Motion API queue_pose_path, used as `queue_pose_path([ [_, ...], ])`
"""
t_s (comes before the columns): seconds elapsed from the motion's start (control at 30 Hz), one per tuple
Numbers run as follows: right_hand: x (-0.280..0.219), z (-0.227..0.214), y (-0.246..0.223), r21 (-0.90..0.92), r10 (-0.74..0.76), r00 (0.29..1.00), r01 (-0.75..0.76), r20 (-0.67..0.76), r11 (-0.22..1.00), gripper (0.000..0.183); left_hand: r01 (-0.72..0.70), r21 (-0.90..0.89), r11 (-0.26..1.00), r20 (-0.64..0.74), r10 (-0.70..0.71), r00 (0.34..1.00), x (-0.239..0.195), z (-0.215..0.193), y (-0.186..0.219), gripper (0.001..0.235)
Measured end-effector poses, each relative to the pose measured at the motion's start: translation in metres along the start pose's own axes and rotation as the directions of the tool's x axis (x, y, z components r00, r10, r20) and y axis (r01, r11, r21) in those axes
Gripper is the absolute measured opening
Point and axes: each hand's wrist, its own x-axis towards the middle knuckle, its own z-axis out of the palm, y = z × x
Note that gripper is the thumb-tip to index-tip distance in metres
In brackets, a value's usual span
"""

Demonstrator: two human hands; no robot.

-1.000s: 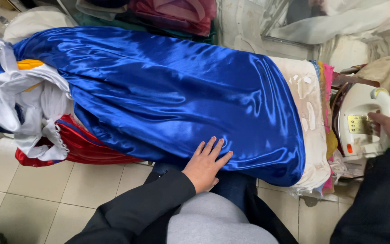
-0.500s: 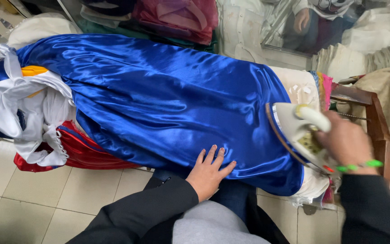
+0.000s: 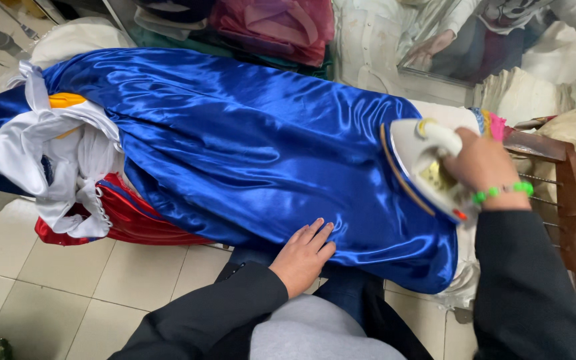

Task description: The person irons a blue satin garment with a white electric iron on an ironing board. They repeatedly smooth the fabric, lift and reposition sections of the blue material, and continue ironing different areas of the garment.

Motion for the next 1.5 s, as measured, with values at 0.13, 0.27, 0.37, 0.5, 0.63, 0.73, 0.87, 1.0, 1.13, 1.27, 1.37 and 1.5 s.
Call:
queue_pose_path([
  [0.13,-0.098,-0.026,-0.026,0.029,0.019,0.988,-0.024,0.151,0.999,0.028,-0.030,0.034,0.999,-0.069,0.032,0.997,0.002,0.005,0.000,0.030],
  [0.27,-0.126,0.018,-0.003,-0.106,0.013,0.999,-0.008,0.043,0.994,0.040,-0.032,-0.024,0.999,-0.050,0.031,0.998,0.000,0.006,0.002,0.025],
  [0.37,-0.109,0.028,-0.004,-0.148,0.003,0.995,-0.017,-0.095,0.989,0.040,-0.045,-0.065,0.997,-0.058,0.041,0.997,0.000,0.004,0.005,0.024],
  [0.5,-0.050,0.014,-0.026,-0.097,0.062,0.993,-0.072,-0.098,0.993,0.035,-0.086,-0.078,0.993,-0.065,0.081,0.995,-0.001,0.005,0.007,0.029],
  [0.63,0.029,0.015,-0.037,-0.108,-0.029,0.974,0.005,-0.224,0.994,0.038,-0.101,-0.103,0.990,-0.137,0.086,0.987,0.002,-0.003,0.013,0.031],
  [0.73,0.053,0.010,-0.051,-0.003,0.010,0.974,-0.010,-0.224,1.000,0.032,-0.102,-0.094,0.990,-0.173,0.085,0.981,0.006,-0.015,0.018,0.013],
  [0.87,0.012,0.006,-0.058,0.002,-0.090,0.991,0.090,-0.102,0.996,0.036,-0.120,-0.085,0.989,-0.204,0.100,0.974,0.005,-0.016,0.018,0.020],
  [1.0,-0.072,0.008,-0.059,-0.002,-0.127,0.984,0.128,0.127,0.992,0.026,-0.138,-0.076,0.988,-0.217,0.118,0.969,0.005,-0.011,0.017,0.018],
  [1.13,-0.106,0.036,-0.044,-0.098,-0.234,0.971,0.238,0.050,0.966,0.026,-0.159,-0.081,0.984,-0.238,0.136,0.962,0.006,-0.014,0.017,0.019],
  [1.27,-0.077,0.024,-0.054,-0.119,-0.212,0.977,0.208,-0.017,0.971,0.024,-0.169,-0.085,0.982,-0.216,0.148,0.965,0.005,-0.008,0.015,0.019],
  [1.37,-0.023,0.013,-0.066,-0.076,-0.141,0.989,0.137,-0.048,0.988,0.028,-0.172,-0.080,0.982,-0.201,0.153,0.968,0.006,-0.009,0.012,0.018],
  [1.5,0.053,0.003,-0.079,-0.011,-0.074,0.980,0.073,-0.186,0.997,0.030,-0.172,-0.084,0.982,-0.163,0.156,0.974,0.006,-0.011,0.011,0.017],
])
